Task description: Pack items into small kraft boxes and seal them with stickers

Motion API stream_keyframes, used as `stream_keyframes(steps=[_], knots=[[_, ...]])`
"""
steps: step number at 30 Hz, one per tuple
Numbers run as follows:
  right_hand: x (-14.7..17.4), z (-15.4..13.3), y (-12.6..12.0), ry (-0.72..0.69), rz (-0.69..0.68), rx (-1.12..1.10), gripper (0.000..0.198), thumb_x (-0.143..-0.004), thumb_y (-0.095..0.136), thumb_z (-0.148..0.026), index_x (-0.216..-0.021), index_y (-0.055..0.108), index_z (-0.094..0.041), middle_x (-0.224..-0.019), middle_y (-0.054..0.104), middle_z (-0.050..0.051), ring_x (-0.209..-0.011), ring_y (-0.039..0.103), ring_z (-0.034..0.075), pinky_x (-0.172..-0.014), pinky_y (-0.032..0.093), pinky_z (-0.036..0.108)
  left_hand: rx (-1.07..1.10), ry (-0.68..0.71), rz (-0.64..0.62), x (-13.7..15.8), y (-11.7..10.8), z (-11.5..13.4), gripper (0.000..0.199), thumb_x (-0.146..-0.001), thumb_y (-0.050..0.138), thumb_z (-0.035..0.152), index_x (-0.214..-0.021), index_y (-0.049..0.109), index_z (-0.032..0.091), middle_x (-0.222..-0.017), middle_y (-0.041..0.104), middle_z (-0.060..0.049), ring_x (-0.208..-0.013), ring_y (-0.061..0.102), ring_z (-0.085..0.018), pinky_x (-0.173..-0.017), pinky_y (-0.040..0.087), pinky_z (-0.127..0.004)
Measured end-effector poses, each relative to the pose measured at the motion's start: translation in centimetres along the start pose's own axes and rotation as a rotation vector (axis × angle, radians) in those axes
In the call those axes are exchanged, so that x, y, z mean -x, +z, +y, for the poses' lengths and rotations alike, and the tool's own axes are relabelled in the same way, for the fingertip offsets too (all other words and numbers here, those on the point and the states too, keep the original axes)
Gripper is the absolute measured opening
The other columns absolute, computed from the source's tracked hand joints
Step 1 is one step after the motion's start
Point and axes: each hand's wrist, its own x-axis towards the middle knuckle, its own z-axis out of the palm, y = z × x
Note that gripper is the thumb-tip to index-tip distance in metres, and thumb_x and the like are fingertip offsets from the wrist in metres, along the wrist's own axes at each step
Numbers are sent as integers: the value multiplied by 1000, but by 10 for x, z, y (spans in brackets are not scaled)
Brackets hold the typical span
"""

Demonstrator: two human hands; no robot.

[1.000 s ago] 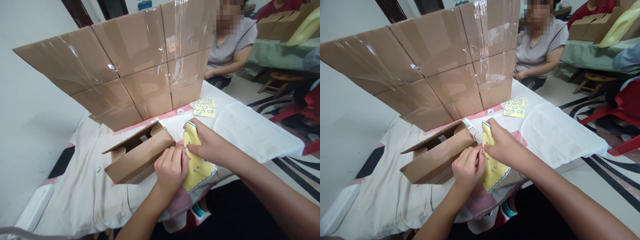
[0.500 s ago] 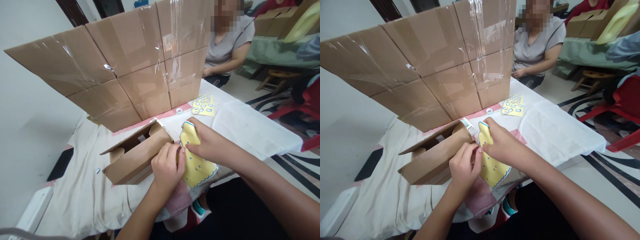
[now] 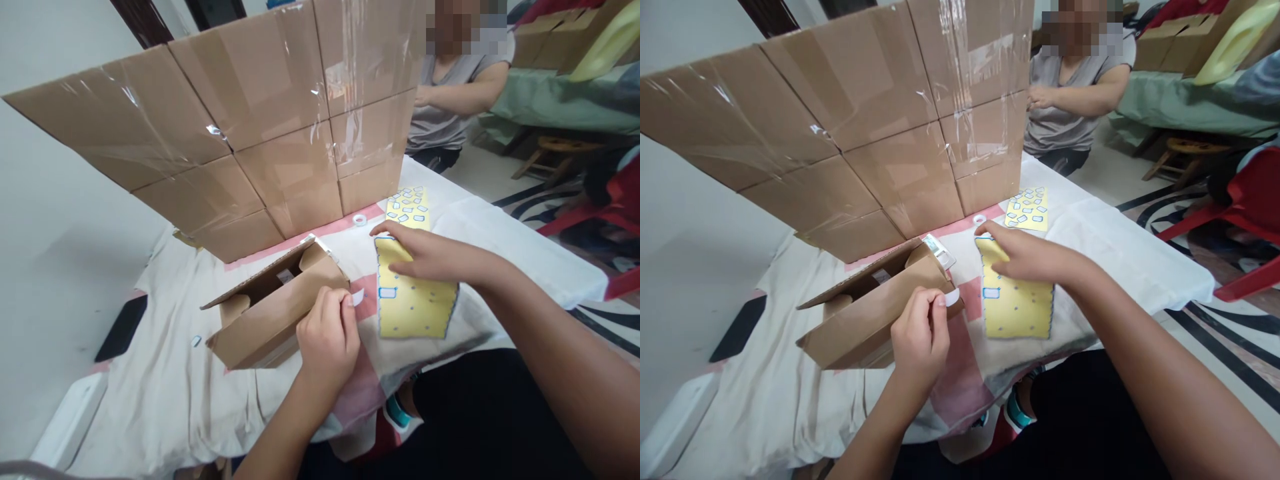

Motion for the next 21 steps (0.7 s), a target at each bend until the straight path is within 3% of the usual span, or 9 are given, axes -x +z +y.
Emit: stream_keyframes(steps=[3, 6, 8, 9, 12, 15, 18, 21], knots=[[-25, 51, -3, 103, -27, 74, 59, -66, 73, -14, -123, 60, -23, -105, 69, 7, -89, 65, 29, -78, 50, 37, 19, -36, -1, 1, -2, -1, 16, -99, 42, 15, -88, 52, 21, -76, 55, 2, -66, 53, -10, -64, 40, -22], [-43, 71, 0, 89, 169, 213, 64, -65, 79, -20, -126, 61, -18, -112, 66, 14, -101, 62, 34, -87, 49, 47, 19, -51, -6, 2, -5, -3, 16, -99, 42, 16, -88, 52, 21, -76, 54, 2, -65, 52, -10, -62, 40, -22], [-44, 55, 3, -93, 245, 216, 60, -72, 79, -28, -128, 63, -18, -124, 61, 16, -115, 56, 36, -98, 44, 51, 8, -56, 1, 3, -9, -5, 16, -99, 42, 15, -88, 52, 21, -76, 55, 2, -64, 53, -10, -61, 39, -22], [-41, 40, 4, -189, 207, 162, 52, -77, 76, -32, -126, 65, -19, -124, 62, 14, -116, 57, 33, -99, 44, 49, -1, -53, 10, 2, -12, -6, 16, -99, 42, 15, -88, 52, 21, -76, 55, 3, -64, 53, -9, -61, 39, -21], [-23, -18, 11, -333, -90, -92, 29, -88, 68, -38, -110, 72, -21, -100, 70, 6, -89, 65, 21, -81, 51, 34, -23, -36, 27, 2, -20, -8, 15, -99, 44, 14, -89, 52, 21, -77, 56, 3, -66, 55, -9, -62, 40, -21], [-4, -65, 21, -412, -217, -188, 16, -88, 69, -32, -98, 75, -20, -78, 68, 1, -69, 60, 14, -65, 46, 26, 4, -29, 26, 2, -27, -8, 14, -99, 45, 13, -90, 53, 21, -77, 57, 3, -67, 57, -9, -64, 42, -21], [5, -82, 29, -461, -177, -173, 15, -92, 61, -22, -83, 73, -19, -71, 63, 0, -64, 55, 12, -60, 42, 25, 26, -12, 36, 0, -33, -10, 11, -99, 47, 15, -99, 56, 21, -79, 59, 2, -67, 58, -9, -63, 43, -20], [3, -79, 31, -463, -20, -147, 14, -93, 60, -21, -84, 71, -20, -78, 65, 2, -70, 58, 15, -64, 45, 27, -80, -13, 152, -10, -47, -19, 20, -96, 56, 21, -116, 58, 21, -77, 57, 2, -66, 55, -10, -63, 44, -23]])
